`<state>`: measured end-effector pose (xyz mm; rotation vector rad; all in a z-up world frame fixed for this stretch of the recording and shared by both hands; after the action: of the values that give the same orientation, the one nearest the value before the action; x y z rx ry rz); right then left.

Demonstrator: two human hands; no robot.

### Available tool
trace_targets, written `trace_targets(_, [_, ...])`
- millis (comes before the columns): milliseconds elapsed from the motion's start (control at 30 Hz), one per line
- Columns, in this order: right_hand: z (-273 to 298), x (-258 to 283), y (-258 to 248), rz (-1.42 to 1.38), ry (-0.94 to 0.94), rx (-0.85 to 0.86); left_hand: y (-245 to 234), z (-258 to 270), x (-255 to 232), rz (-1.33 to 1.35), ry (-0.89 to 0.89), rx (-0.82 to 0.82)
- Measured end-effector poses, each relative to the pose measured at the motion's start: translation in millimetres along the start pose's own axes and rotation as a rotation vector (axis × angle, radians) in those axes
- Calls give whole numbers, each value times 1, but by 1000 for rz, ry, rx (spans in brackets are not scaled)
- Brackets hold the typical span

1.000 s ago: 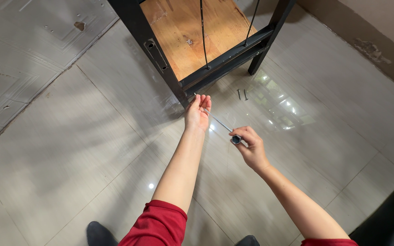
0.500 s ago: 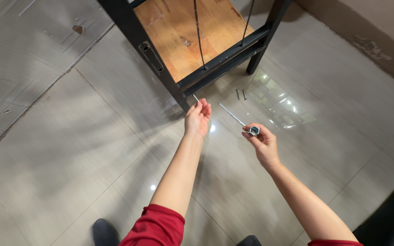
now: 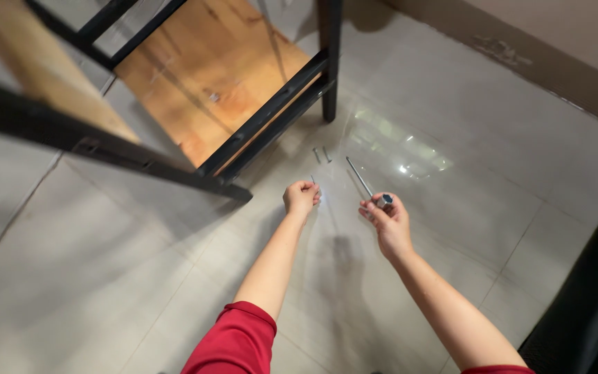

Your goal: The person uses an Allen key to loosen and remove multiple screws from the joints of a small table. They systematically detach the wooden shelf from the metal frame and place it on the floor.

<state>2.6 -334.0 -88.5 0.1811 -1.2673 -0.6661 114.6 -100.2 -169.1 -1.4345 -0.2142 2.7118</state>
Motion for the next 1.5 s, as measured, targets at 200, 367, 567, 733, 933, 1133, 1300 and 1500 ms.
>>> trace_targets(200, [-17, 3, -30, 1, 23, -57, 41, -31, -20, -374, 59, -37])
trace_targets(367, [-27, 3, -43, 1, 47, -83, 56, -38, -34, -508, 52, -76])
trace_targets(567, [-36, 2, -50, -34, 65, -74, 43, -25, -87, -496, 427, -304])
trace_targets(733, [-42, 4, -65, -55, 59, -99, 83, -34, -96, -607, 556, -113])
trace_targets(933, [-45, 10, -91, -21, 29, -143, 144, 3, -55, -571, 570, 49])
trace_targets(1133, [-35, 35, -151, 75, -157, -303, 233, 62, -33, -465, 603, 294])
trace_targets(1300, [3, 46, -227, 235, -230, -471, 315, 119, -22, -598, 718, 474])
trace_targets(1500, [48, 47, -285, 265, -213, -602, 349, 141, -20, -609, 755, 499])
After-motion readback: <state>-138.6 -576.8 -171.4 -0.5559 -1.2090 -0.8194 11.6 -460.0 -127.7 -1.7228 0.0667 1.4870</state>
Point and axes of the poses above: each hand's wrist, its own z-axis away from the middle knuckle, its own y-axis out of the palm, x = y × z, the point moved 8 cm from there along -z, towards the middle knuckle, and after that the axes turned 2 degrees about x, right-handed, at the moved point
